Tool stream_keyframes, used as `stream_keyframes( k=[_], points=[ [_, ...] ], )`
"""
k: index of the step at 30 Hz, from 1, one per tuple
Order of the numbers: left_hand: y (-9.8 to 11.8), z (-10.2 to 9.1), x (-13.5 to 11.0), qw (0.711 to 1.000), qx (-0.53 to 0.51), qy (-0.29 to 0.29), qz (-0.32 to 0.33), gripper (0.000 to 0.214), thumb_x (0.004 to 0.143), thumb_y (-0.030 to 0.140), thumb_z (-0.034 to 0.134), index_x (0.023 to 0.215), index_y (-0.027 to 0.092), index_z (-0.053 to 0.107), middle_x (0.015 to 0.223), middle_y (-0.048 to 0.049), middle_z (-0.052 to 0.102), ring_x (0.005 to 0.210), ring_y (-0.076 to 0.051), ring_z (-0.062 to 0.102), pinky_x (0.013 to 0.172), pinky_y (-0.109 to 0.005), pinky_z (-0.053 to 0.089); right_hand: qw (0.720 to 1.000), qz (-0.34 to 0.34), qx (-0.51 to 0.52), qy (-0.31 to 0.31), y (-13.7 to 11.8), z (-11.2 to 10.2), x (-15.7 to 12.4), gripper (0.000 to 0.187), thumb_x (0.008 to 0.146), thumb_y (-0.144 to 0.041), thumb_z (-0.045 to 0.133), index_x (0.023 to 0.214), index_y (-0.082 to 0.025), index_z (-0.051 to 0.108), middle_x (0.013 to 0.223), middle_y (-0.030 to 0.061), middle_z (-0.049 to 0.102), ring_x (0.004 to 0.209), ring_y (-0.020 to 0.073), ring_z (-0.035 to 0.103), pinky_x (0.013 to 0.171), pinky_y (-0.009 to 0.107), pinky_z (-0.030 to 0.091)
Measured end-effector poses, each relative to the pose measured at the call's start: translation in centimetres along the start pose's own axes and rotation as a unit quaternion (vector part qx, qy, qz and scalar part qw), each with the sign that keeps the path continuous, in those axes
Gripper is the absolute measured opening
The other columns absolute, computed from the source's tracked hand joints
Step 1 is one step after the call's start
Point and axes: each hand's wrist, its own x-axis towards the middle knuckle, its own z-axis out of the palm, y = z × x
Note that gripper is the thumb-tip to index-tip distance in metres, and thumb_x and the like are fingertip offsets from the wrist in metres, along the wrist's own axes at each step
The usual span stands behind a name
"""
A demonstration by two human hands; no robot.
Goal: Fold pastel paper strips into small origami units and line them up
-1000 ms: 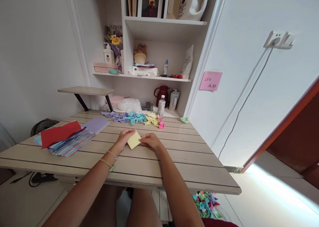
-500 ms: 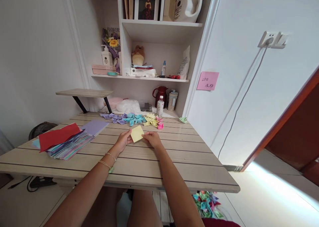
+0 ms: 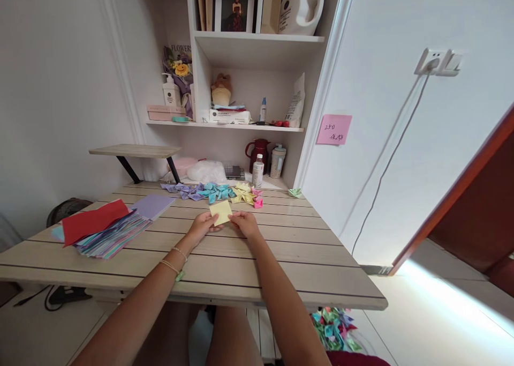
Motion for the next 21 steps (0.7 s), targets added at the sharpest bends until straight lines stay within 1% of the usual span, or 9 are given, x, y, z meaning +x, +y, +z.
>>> stream_keyframes(
  k=[2,4,9,13,16,18,19,21],
  points=[
    [-0.1,0.0,0.0,1.000,0.013,-0.015,-0.006,0.031,0.064,0.028,0.072,0.086,0.010,0.061,0.072,-0.0087,0.069,0.055,-0.014,0.063,0.052,-0.023,0.050,1.000,0.001,0.006,0.012,0.3,-0.1,0.2,0.034,0.048,-0.042,0.075,0.061,-0.014,0.060,0.051,-0.0014,0.057,0.046,0.0082,0.045,0.047,0.022,0.034],
    [-0.1,0.1,-0.1,1.000,0.017,-0.012,-0.010,0.030,0.063,0.028,0.072,0.085,0.010,0.061,0.070,-0.0091,0.068,0.052,-0.013,0.062,0.050,-0.022,0.049,1.000,0.002,0.007,0.019,0.5,-0.1,0.4,0.035,0.047,-0.043,0.076,0.060,-0.014,0.060,0.051,-0.0013,0.057,0.046,0.0083,0.045,0.047,0.022,0.035],
    [0.2,0.2,-0.2,1.000,0.007,-0.017,-0.022,0.033,0.066,0.035,0.069,0.086,0.011,0.061,0.072,-0.0090,0.068,0.057,-0.015,0.063,0.051,-0.023,0.049,0.999,0.011,0.023,0.026,0.3,0.0,0.2,0.032,0.049,-0.040,0.075,0.060,-0.015,0.059,0.052,0.0000,0.059,0.044,0.0081,0.045,0.045,0.022,0.037],
    [0.4,0.1,-0.1,0.999,-0.010,0.041,0.012,0.033,0.065,0.038,0.068,0.085,0.012,0.061,0.077,-0.0073,0.068,0.065,-0.016,0.064,0.056,-0.024,0.050,0.997,0.062,0.035,-0.012,-0.2,0.4,-0.2,0.026,0.050,-0.033,0.075,0.059,-0.016,0.056,0.054,0.0013,0.061,0.045,0.0092,0.050,0.044,0.022,0.040],
    [0.4,-0.2,0.1,0.997,-0.019,0.068,0.036,0.042,0.063,0.034,0.070,0.098,0.014,0.057,0.079,-0.0069,0.068,0.065,-0.015,0.063,0.058,-0.025,0.049,0.995,0.088,0.043,-0.030,-0.5,0.5,-0.5,0.023,0.053,-0.028,0.073,0.060,-0.017,0.055,0.056,0.0017,0.062,0.045,0.0090,0.051,0.045,0.021,0.042],
    [0.3,-0.4,0.1,0.996,-0.019,0.076,0.050,0.051,0.062,0.033,0.071,0.106,0.016,0.053,0.077,-0.0059,0.067,0.062,-0.015,0.063,0.056,-0.024,0.048,0.995,0.084,0.042,-0.032,-0.8,0.5,-0.7,0.024,0.055,-0.026,0.072,0.072,-0.017,0.059,0.056,0.0011,0.063,0.045,0.0090,0.052,0.046,0.021,0.043],
    [0.3,-0.4,0.1,0.995,-0.015,0.077,0.056,0.051,0.062,0.033,0.070,0.106,0.016,0.053,0.075,-0.0053,0.067,0.061,-0.014,0.062,0.055,-0.023,0.047,0.996,0.073,0.038,-0.036,-0.8,0.5,-0.7,0.031,0.056,-0.026,0.072,0.084,-0.018,0.060,0.057,0.0002,0.063,0.046,0.0093,0.052,0.047,0.021,0.043],
    [0.2,-0.5,0.2,0.996,-0.008,0.068,0.063,0.045,0.061,0.033,0.070,0.100,0.015,0.056,0.072,-0.0050,0.066,0.060,-0.014,0.061,0.053,-0.022,0.046,0.998,0.036,0.018,-0.056,-1.0,0.4,-0.9,0.055,0.058,-0.027,0.071,0.109,-0.021,0.054,0.059,-0.0018,0.063,0.048,0.0102,0.054,0.049,0.022,0.044]
  ],
)
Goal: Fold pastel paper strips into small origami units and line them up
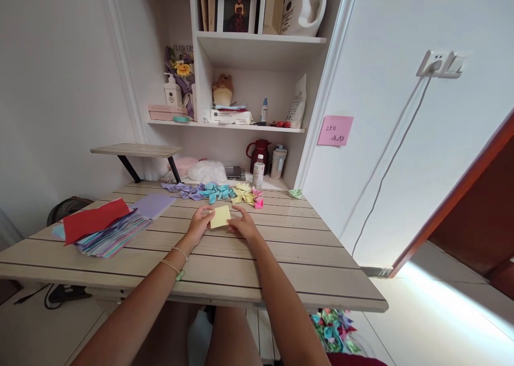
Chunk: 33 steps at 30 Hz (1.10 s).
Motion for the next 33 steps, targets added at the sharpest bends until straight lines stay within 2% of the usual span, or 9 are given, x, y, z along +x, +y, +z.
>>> stream_keyframes(
  k=[1,3,7,10,16,23,27,31,33],
  points=[
    [0.0,0.0,0.0,1.000,-0.001,-0.008,0.001,0.042,0.061,0.033,0.070,0.096,0.014,0.058,0.073,-0.0056,0.066,0.061,-0.014,0.061,0.054,-0.021,0.045,1.000,-0.021,-0.015,-0.013,0.0,0.0,-0.1,0.063,0.059,-0.028,0.071,0.118,-0.023,0.049,0.060,-0.0024,0.064,0.049,0.0106,0.055,0.051,0.023,0.045],
    [0.0,0.0,0.1,1.000,-0.012,-0.021,0.001,0.040,0.059,0.032,0.070,0.092,0.012,0.062,0.078,-0.0071,0.067,0.065,-0.015,0.061,0.057,-0.022,0.046,0.997,-0.053,-0.041,-0.050,-0.1,0.1,-0.3,0.067,0.061,-0.033,0.070,0.123,-0.023,0.046,0.062,-0.0017,0.064,0.051,0.0113,0.056,0.054,0.025,0.046],
    [-0.1,-0.1,0.3,0.999,-0.036,-0.035,-0.009,0.042,0.057,0.027,0.070,0.096,0.012,0.063,0.085,-0.0080,0.067,0.069,-0.016,0.062,0.061,-0.024,0.046,0.987,-0.068,-0.044,-0.142,0.2,0.6,-0.6,0.062,0.056,-0.034,0.074,0.113,-0.017,0.055,0.069,0.0012,0.065,0.063,0.0135,0.060,0.065,0.029,0.048],
    [-0.3,-0.3,0.5,0.999,-0.029,-0.041,-0.019,0.043,0.057,0.025,0.068,0.098,0.013,0.063,0.084,-0.0065,0.067,0.067,-0.016,0.061,0.058,-0.023,0.045,0.980,-0.067,-0.047,-0.180,0.3,0.9,-0.6,0.063,0.049,-0.030,0.078,0.107,-0.017,0.059,0.077,0.0017,0.065,0.071,0.0145,0.061,0.071,0.030,0.047],
    [-0.6,-0.4,0.7,0.999,-0.005,-0.050,-0.017,0.040,0.059,0.023,0.064,0.097,0.013,0.064,0.077,-0.0048,0.067,0.064,-0.015,0.061,0.057,-0.022,0.043,0.984,-0.070,-0.049,-0.158,-0.1,0.7,-0.7,0.057,0.050,-0.032,0.077,0.103,-0.016,0.062,0.067,-0.0014,0.060,0.062,0.0116,0.055,0.061,0.025,0.044],
    [-0.6,-0.4,0.6,0.998,0.027,-0.063,-0.005,0.034,0.059,0.019,0.062,0.092,0.013,0.067,0.077,-0.0045,0.067,0.065,-0.015,0.060,0.056,-0.021,0.042,0.983,-0.062,-0.068,-0.160,0.3,0.5,-0.4,0.051,0.053,-0.032,0.076,0.101,-0.016,0.063,0.053,-0.0062,0.052,0.047,0.0064,0.043,0.048,0.020,0.034],
    [-0.2,-0.1,0.3,0.997,0.018,-0.070,-0.017,0.032,0.063,0.029,0.063,0.091,0.013,0.067,0.081,-0.0056,0.067,0.065,-0.015,0.060,0.055,-0.021,0.042,0.982,-0.090,-0.114,-0.119,0.7,0.3,0.1,0.047,0.057,-0.036,0.073,0.098,-0.016,0.064,0.060,-0.0028,0.057,0.051,0.0087,0.048,0.052,0.021,0.038],
    [0.1,0.4,-0.3,0.992,0.004,-0.118,-0.039,0.044,0.068,0.048,0.059,0.094,0.013,0.066,0.085,-0.0072,0.067,0.068,-0.015,0.060,0.053,-0.021,0.042,0.973,-0.150,-0.177,0.005,1.0,-0.1,0.6,0.030,0.065,-0.044,0.063,0.077,-0.017,0.068,0.055,-0.0008,0.058,0.048,0.0110,0.049,0.050,0.023,0.040],
    [0.1,0.6,-0.5,0.989,0.000,-0.142,-0.049,0.047,0.065,0.049,0.063,0.097,0.013,0.064,0.086,-0.0076,0.066,0.066,-0.014,0.061,0.052,-0.020,0.041,0.964,-0.169,-0.196,0.068,1.0,-0.4,0.8,0.031,0.069,-0.047,0.058,0.066,-0.018,0.066,0.049,-0.0005,0.055,0.044,0.0117,0.048,0.046,0.023,0.039]
  ],
)
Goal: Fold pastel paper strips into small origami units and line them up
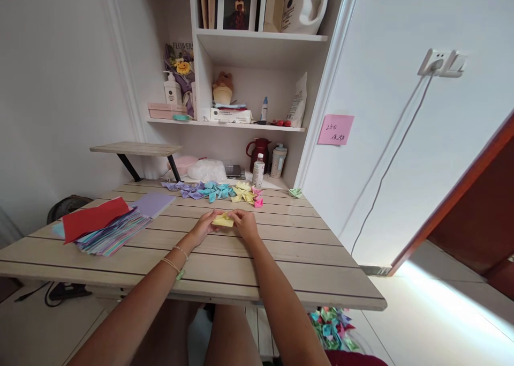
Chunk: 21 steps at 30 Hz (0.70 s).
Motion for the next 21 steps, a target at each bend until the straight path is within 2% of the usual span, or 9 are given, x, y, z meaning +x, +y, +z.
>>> stream_keyframes(
  k=[2,4,9,11,16,18,21],
  points=[
    [-0.10,0.24,-0.07,1.000,0.005,-0.008,-0.001,0.047,0.060,0.041,0.071,0.096,0.012,0.063,0.084,-0.0077,0.066,0.063,-0.013,0.061,0.051,-0.020,0.040,0.999,0.000,-0.015,0.038,0.11,-0.18,0.08,0.032,0.070,-0.049,0.057,0.062,-0.019,0.065,0.045,-0.0003,0.053,0.041,0.0125,0.047,0.044,0.024,0.038],
    [-0.15,0.34,-0.05,1.000,0.008,0.002,0.001,0.045,0.056,0.033,0.076,0.093,0.012,0.063,0.081,-0.0078,0.067,0.062,-0.013,0.061,0.053,-0.020,0.042,0.999,0.002,-0.012,0.044,0.08,-0.28,0.06,0.032,0.069,-0.050,0.057,0.064,-0.019,0.065,0.046,0.0005,0.055,0.041,0.0134,0.049,0.044,0.025,0.039],
    [0.04,-0.01,0.19,0.998,-0.028,0.052,0.009,0.033,0.057,0.026,0.072,0.086,0.011,0.066,0.080,-0.0080,0.068,0.063,-0.014,0.061,0.059,-0.024,0.046,1.000,-0.022,-0.016,0.012,-0.40,-0.31,-0.22,0.028,0.067,-0.043,0.063,0.081,-0.020,0.067,0.054,0.0000,0.060,0.046,0.0138,0.053,0.050,0.026,0.042],
    [0.09,-0.23,0.27,0.998,-0.034,0.052,0.014,0.029,0.057,0.023,0.069,0.084,0.012,0.067,0.079,-0.0069,0.068,0.065,-0.014,0.061,0.062,-0.025,0.047,0.999,-0.021,0.020,-0.013,-0.53,-0.36,-0.30,0.031,0.063,-0.038,0.066,0.089,-0.019,0.066,0.061,0.0004,0.062,0.051,0.0135,0.054,0.053,0.026,0.043],
    [-0.03,-0.34,0.29,0.999,-0.026,0.024,0.020,0.021,0.059,0.021,0.065,0.077,0.012,0.068,0.078,-0.0054,0.068,0.070,-0.016,0.062,0.067,-0.027,0.048,0.980,0.052,0.156,-0.109,-0.52,-0.72,-0.38,0.034,0.056,-0.034,0.072,0.086,-0.019,0.068,0.078,0.0030,0.066,0.066,0.0154,0.058,0.059,0.027,0.046],
    [-0.08,-0.25,0.23,0.999,-0.023,0.024,0.024,0.020,0.058,0.020,0.067,0.076,0.012,0.068,0.077,-0.0051,0.068,0.071,-0.016,0.062,0.069,-0.028,0.048,0.978,0.075,0.159,-0.109,-0.45,-0.87,-0.39,0.034,0.055,-0.036,0.073,0.083,-0.018,0.069,0.076,0.0030,0.067,0.065,0.0154,0.058,0.058,0.027,0.045],
    [-0.13,-0.18,0.13,0.999,-0.022,0.043,0.023,0.025,0.055,0.021,0.072,0.078,0.012,0.068,0.077,-0.0060,0.068,0.070,-0.016,0.062,0.071,-0.028,0.049,0.982,0.097,0.151,-0.066,-0.25,-0.96,-0.33,0.032,0.057,-0.044,0.071,0.074,-0.016,0.070,0.069,0.0025,0.065,0.062,0.0153,0.056,0.056,0.026,0.045]
  ],
)
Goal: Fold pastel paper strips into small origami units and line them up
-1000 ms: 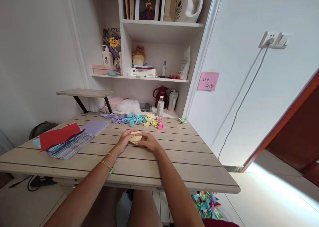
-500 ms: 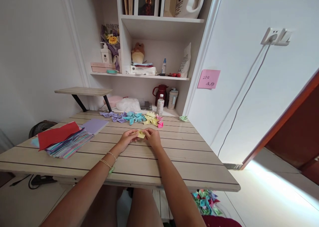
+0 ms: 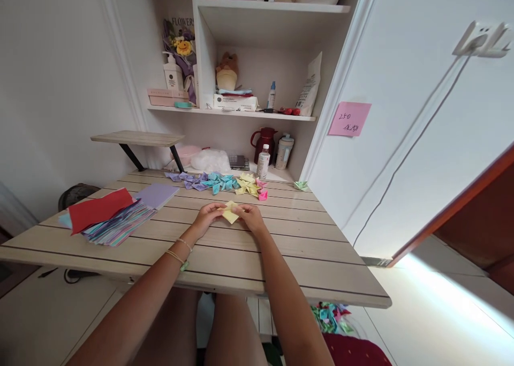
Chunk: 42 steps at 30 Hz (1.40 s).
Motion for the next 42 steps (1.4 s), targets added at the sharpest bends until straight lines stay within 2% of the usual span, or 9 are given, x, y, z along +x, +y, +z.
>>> stream_keyframes(
  k=[8,13,19,24,27,30,34,37,42],
  points=[
    [-0.1,0.0,0.0,0.998,-0.012,0.061,-0.011,0.031,0.052,0.029,0.077,0.074,0.010,0.067,0.076,-0.0084,0.069,0.070,-0.016,0.063,0.075,-0.032,0.050,0.996,0.018,0.054,0.067,1.0,0.5,0.4,0.042,0.061,-0.056,0.063,0.072,-0.015,0.066,0.062,0.0015,0.062,0.056,0.0142,0.053,0.052,0.026,0.044],
    [-0.5,-0.1,0.0,0.997,0.025,0.063,-0.022,0.030,0.052,0.031,0.077,0.072,0.010,0.068,0.070,-0.0072,0.069,0.067,-0.016,0.063,0.075,-0.033,0.050,0.989,0.006,0.049,0.141,1.6,0.7,0.6,0.039,0.061,-0.054,0.065,0.066,-0.016,0.059,0.059,-0.0007,0.058,0.052,0.0111,0.048,0.048,0.022,0.038],
    [-0.4,-0.1,-0.1,0.998,0.042,0.044,-0.033,0.036,0.051,0.026,0.078,0.081,0.011,0.065,0.074,-0.0075,0.068,0.070,-0.017,0.063,0.071,-0.029,0.050,0.984,0.031,0.058,0.167,2.1,0.7,0.7,0.038,0.058,-0.049,0.069,0.054,-0.016,0.050,0.051,-0.0028,0.052,0.048,0.0095,0.044,0.046,0.022,0.034],
    [-0.3,-0.1,-0.1,0.997,0.044,0.038,-0.047,0.038,0.053,0.024,0.076,0.086,0.011,0.064,0.075,-0.0069,0.068,0.067,-0.014,0.062,0.068,-0.025,0.049,0.978,0.036,0.087,0.184,2.0,0.8,0.7,0.039,0.055,-0.047,0.072,0.075,-0.016,0.057,0.056,-0.0016,0.058,0.048,0.0111,0.049,0.046,0.022,0.037],
    [-0.5,0.0,-0.2,0.997,0.053,0.037,-0.047,0.034,0.058,0.029,0.073,0.086,0.010,0.065,0.076,-0.0080,0.068,0.065,-0.014,0.062,0.065,-0.026,0.049,0.980,0.052,0.072,0.179,2.0,0.8,0.7,0.050,0.056,-0.049,0.071,0.091,-0.016,0.060,0.062,0.0019,0.062,0.053,0.0148,0.054,0.048,0.025,0.042],
    [-0.6,0.4,-0.3,0.996,0.079,0.025,-0.038,0.032,0.061,0.032,0.071,0.084,0.011,0.065,0.078,-0.0089,0.068,0.068,-0.016,0.062,0.064,-0.026,0.049,0.982,0.071,0.051,0.168,2.2,0.8,0.7,0.045,0.058,-0.051,0.069,0.084,-0.014,0.064,0.066,0.0048,0.065,0.056,0.0162,0.056,0.050,0.026,0.043],
    [-0.5,0.8,0.2,0.994,0.098,0.018,-0.054,0.034,0.056,0.029,0.074,0.084,0.013,0.064,0.078,-0.0083,0.069,0.070,-0.018,0.063,0.062,-0.025,0.049,0.983,0.066,0.017,0.173,2.6,0.9,0.9,0.042,0.059,-0.051,0.068,0.079,-0.014,0.066,0.066,0.0047,0.065,0.055,0.0156,0.054,0.050,0.026,0.043],
    [-0.3,0.8,1.1,0.990,0.106,-0.023,-0.086,0.038,0.056,0.029,0.074,0.088,0.013,0.063,0.081,-0.0088,0.069,0.069,-0.018,0.063,0.056,-0.024,0.049,0.983,0.057,-0.006,0.176,2.7,0.9,1.4,0.039,0.061,-0.050,0.067,0.078,-0.015,0.066,0.066,0.0046,0.065,0.054,0.0148,0.053,0.050,0.026,0.042],
    [-0.2,0.2,2.9,0.989,0.099,-0.064,-0.092,0.037,0.058,0.032,0.072,0.087,0.012,0.063,0.077,-0.0079,0.067,0.065,-0.016,0.062,0.051,-0.023,0.048,0.993,0.060,0.034,0.098,2.5,0.5,3.0,0.036,0.063,-0.047,0.068,0.079,-0.016,0.062,0.058,0.0003,0.060,0.050,0.0120,0.049,0.047,0.023,0.038]
  ],
)
